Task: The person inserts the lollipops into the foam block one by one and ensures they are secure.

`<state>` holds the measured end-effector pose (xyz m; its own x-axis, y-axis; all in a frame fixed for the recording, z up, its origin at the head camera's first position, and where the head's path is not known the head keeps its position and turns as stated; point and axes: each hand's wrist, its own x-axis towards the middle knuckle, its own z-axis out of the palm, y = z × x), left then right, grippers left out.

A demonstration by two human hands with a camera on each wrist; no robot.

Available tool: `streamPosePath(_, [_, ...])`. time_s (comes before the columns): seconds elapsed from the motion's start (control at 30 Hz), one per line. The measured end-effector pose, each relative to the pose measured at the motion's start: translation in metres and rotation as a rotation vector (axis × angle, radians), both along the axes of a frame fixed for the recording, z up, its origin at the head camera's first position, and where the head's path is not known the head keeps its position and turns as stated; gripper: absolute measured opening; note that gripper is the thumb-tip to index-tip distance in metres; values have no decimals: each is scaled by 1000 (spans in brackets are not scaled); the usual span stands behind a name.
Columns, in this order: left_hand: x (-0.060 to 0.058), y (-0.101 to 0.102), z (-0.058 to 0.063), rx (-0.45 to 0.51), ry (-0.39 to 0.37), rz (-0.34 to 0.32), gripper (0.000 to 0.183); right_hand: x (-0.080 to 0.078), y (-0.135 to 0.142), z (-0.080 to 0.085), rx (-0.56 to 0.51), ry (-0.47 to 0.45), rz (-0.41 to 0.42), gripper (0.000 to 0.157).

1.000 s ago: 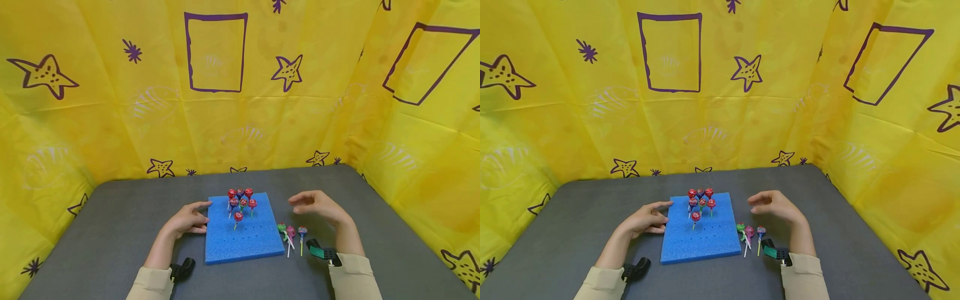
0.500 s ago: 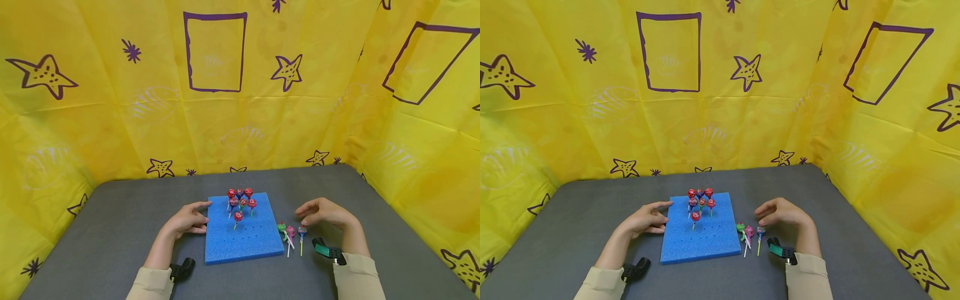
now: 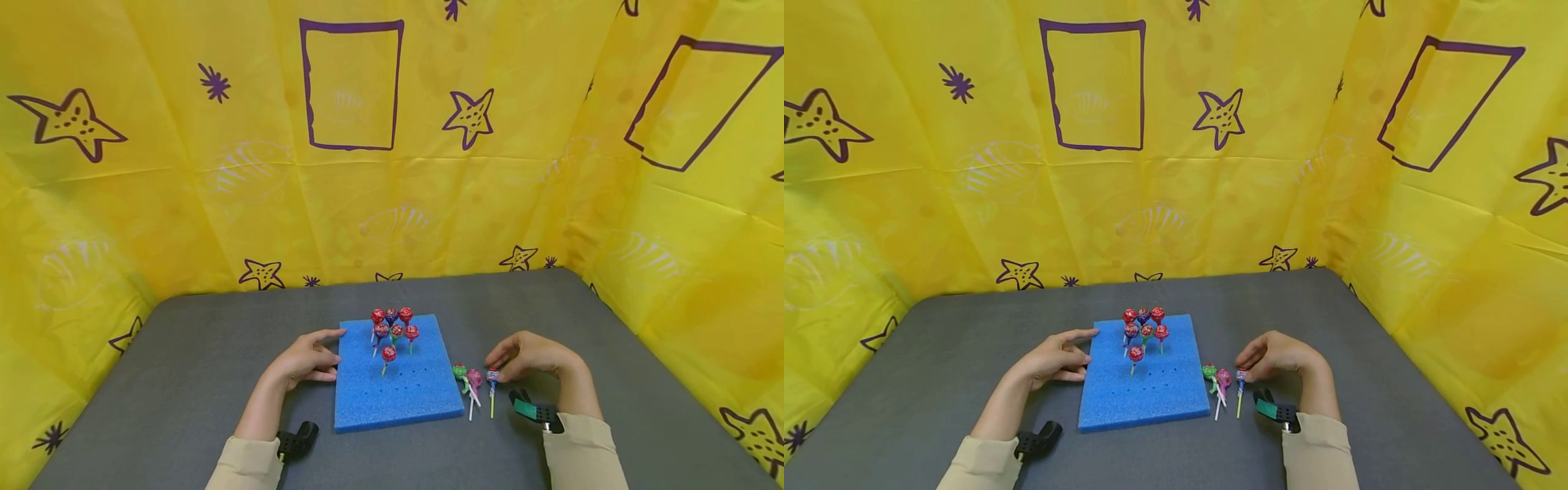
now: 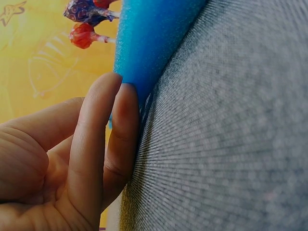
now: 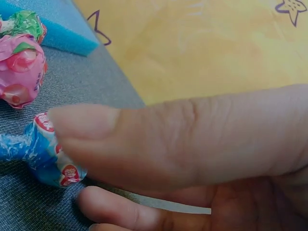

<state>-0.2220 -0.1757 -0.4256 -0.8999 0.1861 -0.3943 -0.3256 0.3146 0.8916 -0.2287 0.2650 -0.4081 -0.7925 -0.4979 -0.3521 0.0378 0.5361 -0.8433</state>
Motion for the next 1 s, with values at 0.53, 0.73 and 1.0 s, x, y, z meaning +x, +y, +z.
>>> streamPosePath(0.53, [-1, 0, -1, -9, 0, -2, 61, 2, -5, -2, 22, -11, 52, 33])
streamPosePath(0.73, [-1, -1, -2, -6, 1, -10, 61, 2, -9, -3, 59, 9, 39, 29])
streamPosePath(1.0, [-1, -1, -2, -6, 1, -8, 61, 0, -8, -5, 64, 39, 58, 27])
